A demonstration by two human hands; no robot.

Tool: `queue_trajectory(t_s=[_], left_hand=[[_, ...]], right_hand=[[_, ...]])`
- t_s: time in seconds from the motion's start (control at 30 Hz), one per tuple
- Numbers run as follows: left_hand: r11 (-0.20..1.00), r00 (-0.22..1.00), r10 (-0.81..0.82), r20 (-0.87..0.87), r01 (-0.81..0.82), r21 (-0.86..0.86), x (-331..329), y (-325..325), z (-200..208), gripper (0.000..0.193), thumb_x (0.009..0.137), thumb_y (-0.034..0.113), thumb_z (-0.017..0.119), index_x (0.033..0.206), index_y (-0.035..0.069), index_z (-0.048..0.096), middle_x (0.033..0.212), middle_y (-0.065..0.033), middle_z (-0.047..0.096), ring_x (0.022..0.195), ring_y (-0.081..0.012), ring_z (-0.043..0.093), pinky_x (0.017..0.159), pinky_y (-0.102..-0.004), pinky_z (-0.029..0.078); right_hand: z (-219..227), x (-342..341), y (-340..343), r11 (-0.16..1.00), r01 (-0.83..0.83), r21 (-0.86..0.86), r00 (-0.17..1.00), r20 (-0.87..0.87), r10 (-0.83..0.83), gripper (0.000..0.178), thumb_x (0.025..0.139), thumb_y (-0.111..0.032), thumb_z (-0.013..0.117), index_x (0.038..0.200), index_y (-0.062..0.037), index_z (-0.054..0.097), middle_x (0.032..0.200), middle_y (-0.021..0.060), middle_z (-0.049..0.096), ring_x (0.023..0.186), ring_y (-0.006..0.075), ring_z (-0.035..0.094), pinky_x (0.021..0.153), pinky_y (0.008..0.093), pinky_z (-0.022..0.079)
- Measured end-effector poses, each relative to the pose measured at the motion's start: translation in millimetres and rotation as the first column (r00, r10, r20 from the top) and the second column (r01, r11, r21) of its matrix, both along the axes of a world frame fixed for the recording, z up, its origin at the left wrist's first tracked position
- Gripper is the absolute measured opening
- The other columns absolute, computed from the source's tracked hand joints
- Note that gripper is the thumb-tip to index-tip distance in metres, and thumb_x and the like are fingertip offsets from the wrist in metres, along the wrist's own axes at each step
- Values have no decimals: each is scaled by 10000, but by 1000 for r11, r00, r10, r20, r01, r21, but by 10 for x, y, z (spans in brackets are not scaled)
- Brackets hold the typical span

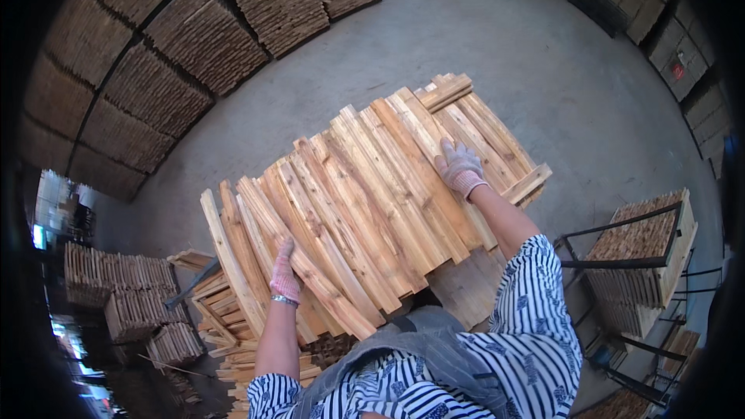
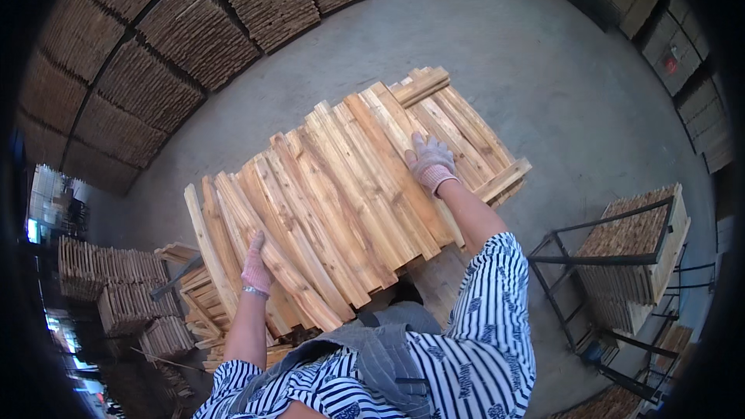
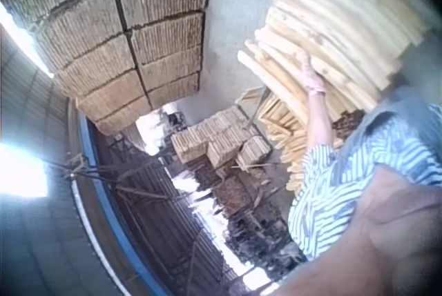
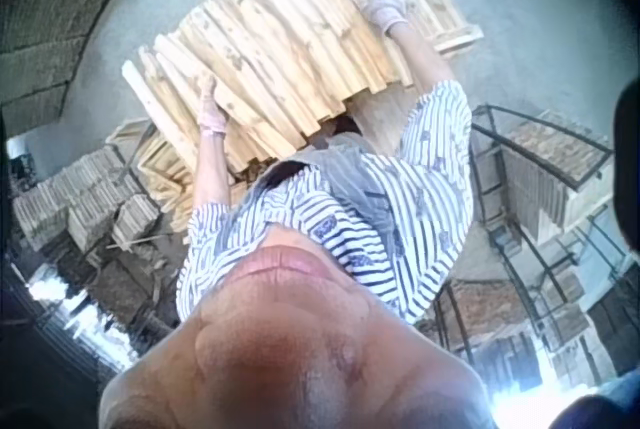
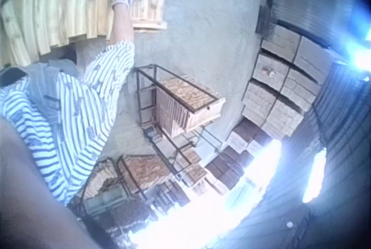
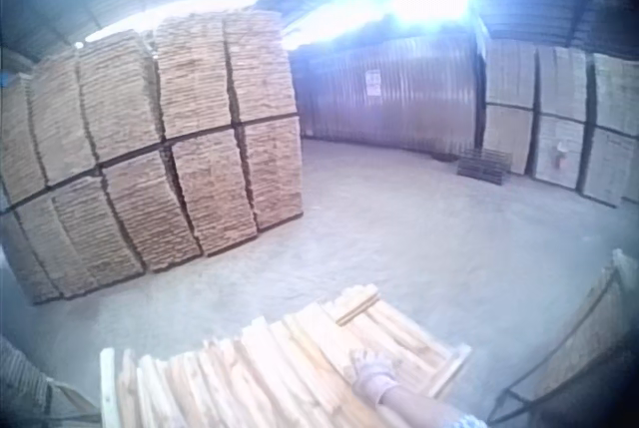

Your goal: The person picks up wooden planks from a large pile on the floor and places them onto a wooden pallet. They repeatedly grab handfuls of planks and arrange them in a stack on the pallet.

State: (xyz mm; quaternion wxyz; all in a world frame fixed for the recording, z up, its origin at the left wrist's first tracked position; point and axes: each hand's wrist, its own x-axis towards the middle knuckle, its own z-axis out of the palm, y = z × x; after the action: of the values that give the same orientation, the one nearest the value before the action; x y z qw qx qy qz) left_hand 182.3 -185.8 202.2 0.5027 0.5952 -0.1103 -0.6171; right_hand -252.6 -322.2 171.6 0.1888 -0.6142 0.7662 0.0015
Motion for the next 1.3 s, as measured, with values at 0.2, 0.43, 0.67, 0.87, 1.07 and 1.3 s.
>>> queue_trajectory(t_s=[0.2, 0.43, 0.67, 0.87, 1.07, 1.3], left_hand=[[988, 999, -35, -28, 30, -153, -336, -167, 496, 644, 911, 445, 674, 1394, 60, 490, 1276, -127, 627, 1155, -306, 615, 994, -479, 525], [820, 978, -136, -156, 22, -572, -1610, -759, 1165, 681, 890, 460, 717, 1372, 42, 480, 1191, -86, 598, 1121, -249, 594, 995, -393, 516], [897, 864, -184, 469, 342, -279, -1110, -581, 755, 901, 893, 468, 707, 1522, -11, 274, 1503, -194, 420, 1401, -300, 384, 1178, -406, 279], [789, 65, -560, 826, 345, 509, -1108, -200, 8, 1162, 782, 631, 687, 1566, 17, 89, 1618, -267, 103, 1505, -414, 89, 1216, -473, 115], [757, -126, -588, 799, 262, 599, -1301, -269, -140, 1205, 779, 620, 675, 1562, -15, 16, 1627, -277, -9, 1498, -467, 16, 1206, -531, 67], [742, -155, -602, 783, 253, 621, -1196, -260, -329, 1154, 818, 577, 645, 1557, -25, -6, 1620, -297, -38, 1492, -491, -8, 1203, -550, 52]], right_hand=[[439, 152, -40, 995, -99, 5, 986, 135, 97, 843, 930, -607, 514, 1571, -138, 229, 1553, 254, 314, 1399, 393, 378, 1141, 437, 343], [1644, 1196, 549, 915, -350, -203, 221, 931, 291, 1197, 771, -532, 754, 1560, 37, 57, 1460, 316, 400, 1332, 381, 462, 1084, 412, 420], [1657, 888, 629, 955, -295, -33, 912, 288, 292, 1105, 719, -457, 822, 1554, -62, 215, 1380, 239, 468, 1286, 344, 489, 1098, 388, 404], [693, 896, 753, 957, -289, 23, 945, -153, 289, 941, 787, -492, 737, 1525, -117, 291, 1254, 166, 494, 1199, 323, 509, 1018, 438, 411], [818, 1048, 484, 956, -271, 110, 958, -63, 279, 1004, 764, -495, 771, 1537, -103, 266, 1367, 204, 471, 1292, 335, 478, 1047, 424, 405], [987, -219, 285, 974, -78, 212, 458, 876, -154, 938, 767, -252, 809, 1542, -78, 309, 1389, 213, 537, 1169, 298, 609, 963, 359, 507]])
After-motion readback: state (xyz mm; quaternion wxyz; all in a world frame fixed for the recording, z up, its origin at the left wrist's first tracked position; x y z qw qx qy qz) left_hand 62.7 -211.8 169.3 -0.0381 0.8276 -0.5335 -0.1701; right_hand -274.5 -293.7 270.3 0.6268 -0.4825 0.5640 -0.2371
